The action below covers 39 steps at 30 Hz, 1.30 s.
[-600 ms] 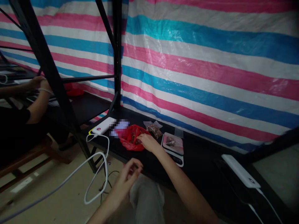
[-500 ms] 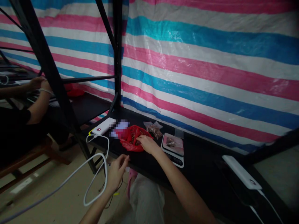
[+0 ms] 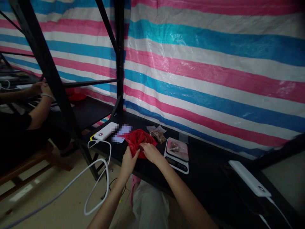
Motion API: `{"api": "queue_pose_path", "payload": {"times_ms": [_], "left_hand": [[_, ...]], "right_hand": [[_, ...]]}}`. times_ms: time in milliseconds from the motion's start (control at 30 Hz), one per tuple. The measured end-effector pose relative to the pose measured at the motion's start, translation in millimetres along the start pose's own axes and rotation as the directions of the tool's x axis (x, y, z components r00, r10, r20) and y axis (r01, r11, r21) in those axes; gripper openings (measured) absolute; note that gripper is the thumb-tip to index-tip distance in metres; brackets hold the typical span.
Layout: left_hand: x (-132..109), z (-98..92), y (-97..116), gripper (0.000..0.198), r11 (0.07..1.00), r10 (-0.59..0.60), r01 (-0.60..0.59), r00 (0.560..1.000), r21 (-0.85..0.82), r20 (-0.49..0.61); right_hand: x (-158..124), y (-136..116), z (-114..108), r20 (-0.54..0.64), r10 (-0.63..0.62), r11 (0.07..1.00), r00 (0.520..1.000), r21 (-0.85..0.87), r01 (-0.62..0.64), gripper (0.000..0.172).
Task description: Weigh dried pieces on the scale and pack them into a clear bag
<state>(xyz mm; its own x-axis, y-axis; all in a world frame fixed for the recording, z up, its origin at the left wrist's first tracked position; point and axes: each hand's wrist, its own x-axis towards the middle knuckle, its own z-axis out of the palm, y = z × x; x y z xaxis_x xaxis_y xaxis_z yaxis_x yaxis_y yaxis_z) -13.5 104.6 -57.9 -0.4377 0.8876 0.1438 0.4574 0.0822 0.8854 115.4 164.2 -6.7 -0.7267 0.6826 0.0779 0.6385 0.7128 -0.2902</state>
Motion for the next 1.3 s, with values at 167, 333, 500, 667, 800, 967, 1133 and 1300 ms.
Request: {"api": "queue_pose_path", "payload": {"times_ms": [167, 333, 500, 667, 800, 967, 1133, 1300], "left_hand": [[5, 3.6, -10, 0.021, 0.984, -0.107, 0.086, 0.986, -0.155, -0.132], [7, 2.3, -16, 0.03, 0.91, -0.148, 0.07, 0.976, -0.408, -0.162], [8, 6.1, -10, 0.039, 0.773, -0.208, 0.124, 0.976, -0.623, -0.064], [14, 13.7, -18, 0.039, 0.754, -0.264, 0.155, 0.961, -0.638, -0.078], [16, 16.4, -24, 0.036, 0.713, -0.295, 0.192, 0.955, -0.674, -0.041], [14, 14.2, -24, 0.031, 0.662, -0.268, 0.17, 0.963, -0.73, -0.018], [13, 15.4, -31, 0.026, 0.7, -0.304, 0.183, 0.951, -0.69, -0.056], [15, 12.9, -34, 0.034, 0.817, -0.278, 0.164, 0.952, -0.552, -0.129]], "right_hand": [[-4, 5, 11, -0.072, 0.065, 0.996, 0.995, 0.067, -0.06, 0.037], [-9, 10, 21, -0.155, 0.119, 0.979, 0.981, 0.184, -0.09, 0.041], [-8, 15, 28, -0.192, 0.179, 0.95, 0.965, 0.29, -0.119, 0.042], [-7, 20, 31, -0.205, 0.196, 0.915, 0.959, 0.39, -0.104, 0.039], [-6, 22, 33, -0.228, 0.197, 0.909, 0.954, 0.407, -0.09, 0.037], [-4, 24, 36, -0.214, 0.217, 0.885, 0.953, 0.454, -0.099, 0.038], [-3, 27, 44, -0.206, 0.253, 0.822, 0.945, 0.562, -0.097, 0.038], [-4, 30, 43, -0.213, 0.249, 0.621, 0.945, 0.784, 0.013, 0.035]]}}
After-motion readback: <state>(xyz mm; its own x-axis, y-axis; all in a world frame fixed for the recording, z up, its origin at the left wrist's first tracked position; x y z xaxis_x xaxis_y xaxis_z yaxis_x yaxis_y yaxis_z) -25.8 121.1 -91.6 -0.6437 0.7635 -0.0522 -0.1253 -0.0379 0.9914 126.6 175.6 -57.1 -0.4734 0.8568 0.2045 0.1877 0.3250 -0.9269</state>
